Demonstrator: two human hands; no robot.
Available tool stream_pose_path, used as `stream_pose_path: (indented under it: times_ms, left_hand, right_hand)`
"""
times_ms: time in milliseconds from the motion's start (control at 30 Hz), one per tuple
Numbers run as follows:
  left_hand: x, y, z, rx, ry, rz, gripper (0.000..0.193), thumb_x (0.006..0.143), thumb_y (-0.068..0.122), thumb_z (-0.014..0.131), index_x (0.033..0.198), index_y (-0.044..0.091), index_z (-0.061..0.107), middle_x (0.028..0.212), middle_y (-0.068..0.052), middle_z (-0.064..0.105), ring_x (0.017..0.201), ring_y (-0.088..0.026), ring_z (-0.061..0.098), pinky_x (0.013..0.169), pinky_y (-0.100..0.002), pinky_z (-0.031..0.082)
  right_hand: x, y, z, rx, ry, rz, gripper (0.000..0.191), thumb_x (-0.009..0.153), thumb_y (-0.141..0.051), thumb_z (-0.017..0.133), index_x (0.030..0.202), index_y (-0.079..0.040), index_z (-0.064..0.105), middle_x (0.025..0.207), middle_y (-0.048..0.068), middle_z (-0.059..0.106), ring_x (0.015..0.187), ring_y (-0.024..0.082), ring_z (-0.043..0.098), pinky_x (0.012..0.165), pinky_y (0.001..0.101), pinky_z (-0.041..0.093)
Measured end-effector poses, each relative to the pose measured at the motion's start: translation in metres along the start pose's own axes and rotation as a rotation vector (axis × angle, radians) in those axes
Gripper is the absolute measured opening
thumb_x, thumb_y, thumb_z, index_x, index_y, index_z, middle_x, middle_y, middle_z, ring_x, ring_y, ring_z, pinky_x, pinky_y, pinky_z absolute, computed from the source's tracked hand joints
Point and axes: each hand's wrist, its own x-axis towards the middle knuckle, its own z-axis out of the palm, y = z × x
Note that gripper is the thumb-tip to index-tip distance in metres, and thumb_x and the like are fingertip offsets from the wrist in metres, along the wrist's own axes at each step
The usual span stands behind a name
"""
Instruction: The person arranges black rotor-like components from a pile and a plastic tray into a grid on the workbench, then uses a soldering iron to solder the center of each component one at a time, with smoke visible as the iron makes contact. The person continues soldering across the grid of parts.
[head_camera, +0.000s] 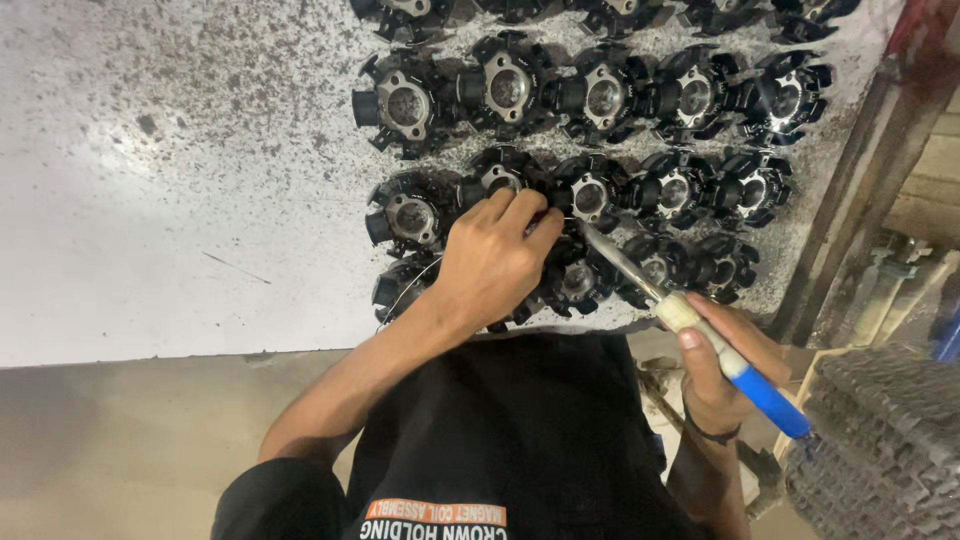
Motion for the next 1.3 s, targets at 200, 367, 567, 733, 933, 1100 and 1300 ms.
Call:
stream_pose_path:
  times_ms: [200,367,567,733,933,1100,1300]
  left_hand:
    - [-0.002,0.003,0.006,-0.006,-0.042,0.027,0.026,0.078,0.006,0.069,0.103,-0.001,0.072,0.099,-0.011,0.06,0.089,-0.027,0.062,0.074,-0.037,0.056]
    - [0.001,0.003,0.017,-0.031,-0.05,0.014,0.031,0.071,0.005,0.069,0.102,0.0,0.07,0.098,-0.011,0.06,0.091,-0.028,0.063,0.075,-0.039,0.058]
    - [0.025,0.02,-0.04,-0.044,-0.055,-0.028,0.028,0.073,0.002,0.071,0.101,0.001,0.069,0.093,-0.012,0.062,0.08,-0.027,0.066,0.056,-0.038,0.054]
    - [0.051,0.023,-0.119,-0.072,0.165,0.131,0.03,0.079,-0.003,0.07,0.109,-0.001,0.071,0.081,-0.006,0.066,0.071,-0.02,0.06,0.051,-0.036,0.051]
    - [0.09,-0.027,-0.043,0.124,0.136,0.073,0.028,0.08,0.0,0.068,0.108,0.001,0.071,0.102,-0.011,0.06,0.092,-0.026,0.064,0.064,-0.034,0.058]
    - [0.068,-0.051,0.0,0.069,0.096,0.022,0.022,0.079,0.001,0.069,0.1,0.002,0.072,0.102,-0.011,0.058,0.093,-0.026,0.065,0.066,-0.037,0.058]
    - [0.071,-0.048,0.011,0.069,0.02,0.027,0.016,0.076,0.002,0.07,0.092,0.002,0.072,0.1,-0.012,0.059,0.088,-0.028,0.066,0.061,-0.039,0.058]
  right_hand:
    - [0.031,-0.052,0.006,-0.17,-0.171,-0.073,0.033,0.093,-0.009,0.076,0.12,0.009,0.07,0.098,0.022,0.075,0.082,0.022,0.075,0.067,0.0241,0.057]
    - [0.056,-0.085,0.0,-0.388,-0.419,-0.408,0.025,0.091,-0.005,0.077,0.109,0.01,0.07,0.097,0.027,0.075,0.087,0.032,0.077,0.074,0.036,0.063]
    - [0.056,-0.043,-0.015,0.073,-0.209,0.002,0.029,0.094,-0.006,0.074,0.116,0.012,0.069,0.106,0.027,0.074,0.086,0.03,0.078,0.068,0.0302,0.065]
    - [0.055,-0.009,0.014,0.527,0.14,0.136,0.029,0.1,-0.006,0.067,0.119,0.015,0.071,0.105,0.026,0.071,0.083,0.031,0.074,0.073,0.0342,0.063]
    - [0.071,0.009,0.029,0.301,0.098,-0.095,0.033,0.103,-0.008,0.072,0.126,0.015,0.068,0.11,0.025,0.072,0.091,0.031,0.075,0.082,0.0343,0.063]
    - [0.081,0.004,0.031,0.243,0.083,-0.034,0.033,0.102,-0.01,0.073,0.124,0.014,0.068,0.112,0.025,0.072,0.089,0.03,0.075,0.079,0.0334,0.064]
    - [0.096,-0.032,0.032,0.037,-0.04,-0.028,0.028,0.105,-0.009,0.073,0.124,0.011,0.071,0.104,0.022,0.075,0.091,0.024,0.076,0.081,0.0255,0.059]
